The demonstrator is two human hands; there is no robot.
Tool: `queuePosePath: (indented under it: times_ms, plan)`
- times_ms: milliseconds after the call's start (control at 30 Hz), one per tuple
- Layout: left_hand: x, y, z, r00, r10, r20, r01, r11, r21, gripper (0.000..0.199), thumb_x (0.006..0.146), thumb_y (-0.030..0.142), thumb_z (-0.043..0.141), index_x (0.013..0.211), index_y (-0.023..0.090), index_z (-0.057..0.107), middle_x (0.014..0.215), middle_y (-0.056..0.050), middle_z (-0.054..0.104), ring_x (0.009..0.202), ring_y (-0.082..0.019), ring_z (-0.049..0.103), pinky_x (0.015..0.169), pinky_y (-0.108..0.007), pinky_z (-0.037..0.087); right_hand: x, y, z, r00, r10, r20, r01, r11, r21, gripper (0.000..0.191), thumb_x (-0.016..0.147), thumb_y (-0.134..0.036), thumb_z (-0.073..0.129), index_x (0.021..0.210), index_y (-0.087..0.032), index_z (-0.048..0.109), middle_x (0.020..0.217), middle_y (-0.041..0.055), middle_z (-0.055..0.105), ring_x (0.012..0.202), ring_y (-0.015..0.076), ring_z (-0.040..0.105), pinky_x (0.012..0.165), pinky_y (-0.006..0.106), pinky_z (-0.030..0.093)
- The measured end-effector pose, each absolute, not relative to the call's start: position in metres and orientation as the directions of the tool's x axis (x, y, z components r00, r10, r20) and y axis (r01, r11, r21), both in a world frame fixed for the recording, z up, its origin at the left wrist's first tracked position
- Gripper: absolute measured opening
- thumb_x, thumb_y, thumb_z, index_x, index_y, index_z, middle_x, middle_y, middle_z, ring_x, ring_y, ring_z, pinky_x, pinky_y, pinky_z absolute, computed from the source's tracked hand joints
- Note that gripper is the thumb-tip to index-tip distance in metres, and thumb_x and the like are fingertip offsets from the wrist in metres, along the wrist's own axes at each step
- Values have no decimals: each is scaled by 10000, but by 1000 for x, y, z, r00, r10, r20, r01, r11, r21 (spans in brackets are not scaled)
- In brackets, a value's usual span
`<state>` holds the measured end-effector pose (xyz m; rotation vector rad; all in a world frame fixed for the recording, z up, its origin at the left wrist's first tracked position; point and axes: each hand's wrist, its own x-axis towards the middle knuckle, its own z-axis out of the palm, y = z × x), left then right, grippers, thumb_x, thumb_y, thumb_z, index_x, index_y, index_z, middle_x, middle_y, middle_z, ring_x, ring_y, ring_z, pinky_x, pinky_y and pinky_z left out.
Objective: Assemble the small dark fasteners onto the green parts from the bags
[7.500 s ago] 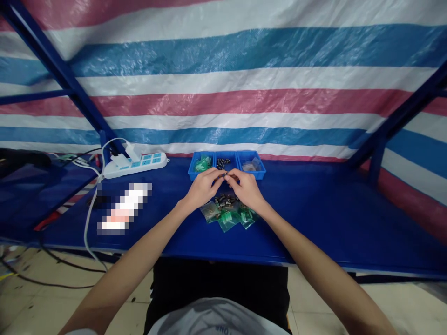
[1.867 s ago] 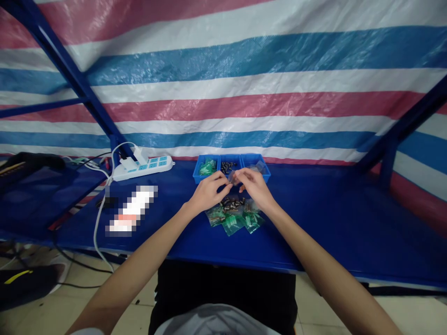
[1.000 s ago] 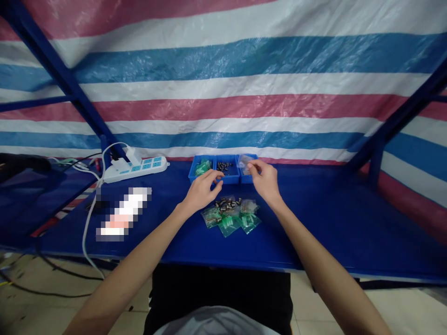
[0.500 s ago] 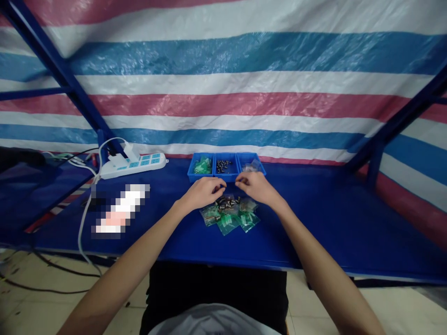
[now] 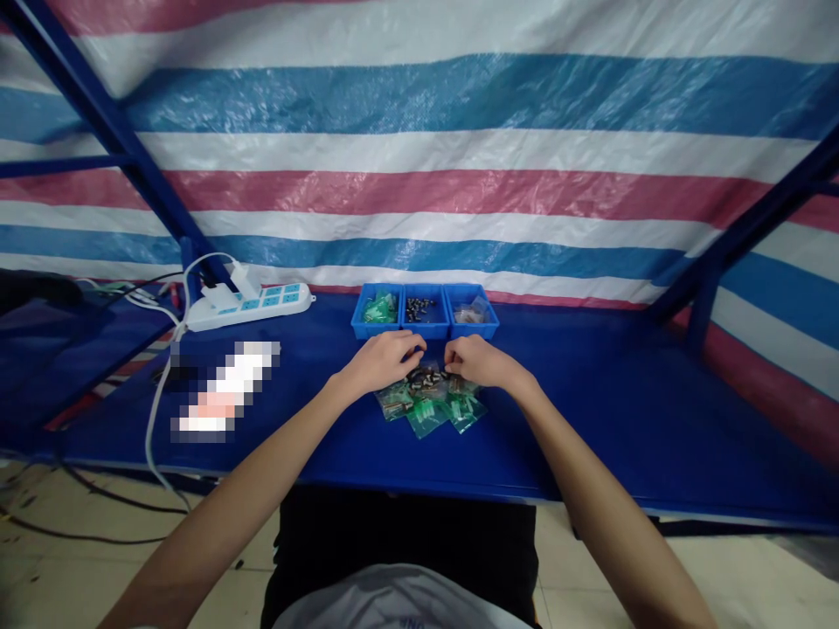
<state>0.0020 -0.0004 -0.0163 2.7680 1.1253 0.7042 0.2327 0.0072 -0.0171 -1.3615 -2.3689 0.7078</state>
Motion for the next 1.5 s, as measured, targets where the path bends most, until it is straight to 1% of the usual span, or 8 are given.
queuePosePath:
  times_ms: [267, 367, 533, 767, 1100, 1200, 1333, 1500]
  plan:
    - [2, -3, -13, 640, 698, 321, 664, -713, 226, 194, 969, 251, 481, 1021, 185, 657, 947, -63, 672, 803, -188, 645, 645, -273, 470, 223, 7, -19, -477, 879, 24, 784, 437, -440, 122, 832, -132, 590, 838, -176, 703, 751, 54, 730, 703, 179, 659, 624, 251, 427]
    - [2, -3, -14, 641, 702, 312, 666, -710, 230, 200, 971, 248, 473, 1024, 187, 656, 954, -62, 668, 805, -186, 640, 658, -276, 472, 220, 6, -19, -466, 884, 22, 798, 431, -420, 142, 849, -122, 580, 890, -166, 709, 794, 66, 738, 730, 186, 663, 647, 259, 429]
    - [2, -3, -13, 638, 702, 317, 666, -709, 232, 193, 971, 248, 473, 1020, 192, 651, 956, -57, 665, 807, -190, 639, 651, -279, 465, 220, 6, -19, -474, 881, 14, 798, 436, -415, 155, 856, -114, 589, 942, -162, 709, 795, 64, 734, 722, 186, 664, 639, 259, 424]
    - [2, -2, -14, 635, 702, 322, 667, -709, 229, 173, 957, 241, 499, 1010, 188, 656, 936, -53, 662, 807, -186, 639, 654, -271, 465, 221, 8, -20, -474, 880, 13, 798, 436, -415, 106, 830, -110, 619, 877, -167, 695, 749, 49, 718, 700, 178, 656, 624, 251, 423]
    - [2, -3, -14, 633, 697, 337, 669, -711, 215, 187, 968, 243, 476, 1020, 193, 649, 937, -50, 653, 788, -177, 630, 629, -259, 452, 219, 6, -25, -437, 893, 106, 778, 435, -453, 93, 780, -102, 633, 810, -190, 621, 672, 19, 668, 626, 170, 622, 571, 261, 404]
    - [2, -3, -13, 630, 705, 326, 676, -704, 217, 188, 964, 238, 482, 1038, 196, 650, 959, -54, 654, 794, -177, 633, 637, -259, 460, 216, 4, -21, -391, 903, 178, 761, 426, -489, 71, 795, -136, 638, 821, -194, 605, 694, 24, 674, 646, 179, 629, 590, 274, 421]
    - [3, -2, -14, 624, 713, 320, 685, -696, 216, 160, 943, 253, 541, 1050, 202, 649, 988, -51, 648, 806, -179, 636, 653, -264, 474, 207, -2, -14, -330, 903, 274, 655, 428, -622, 60, 835, -242, 640, 822, -198, 602, 762, 40, 697, 697, 193, 648, 654, 305, 465]
    - [2, -1, -14, 619, 693, 370, 671, -711, 211, 164, 968, 314, 545, 993, 182, 639, 954, -47, 636, 808, -176, 629, 645, -264, 466, 199, -4, -14, -322, 903, 283, 504, 417, -756, 151, 848, -346, 620, 805, -202, 604, 780, 44, 694, 736, 204, 645, 704, 338, 486]
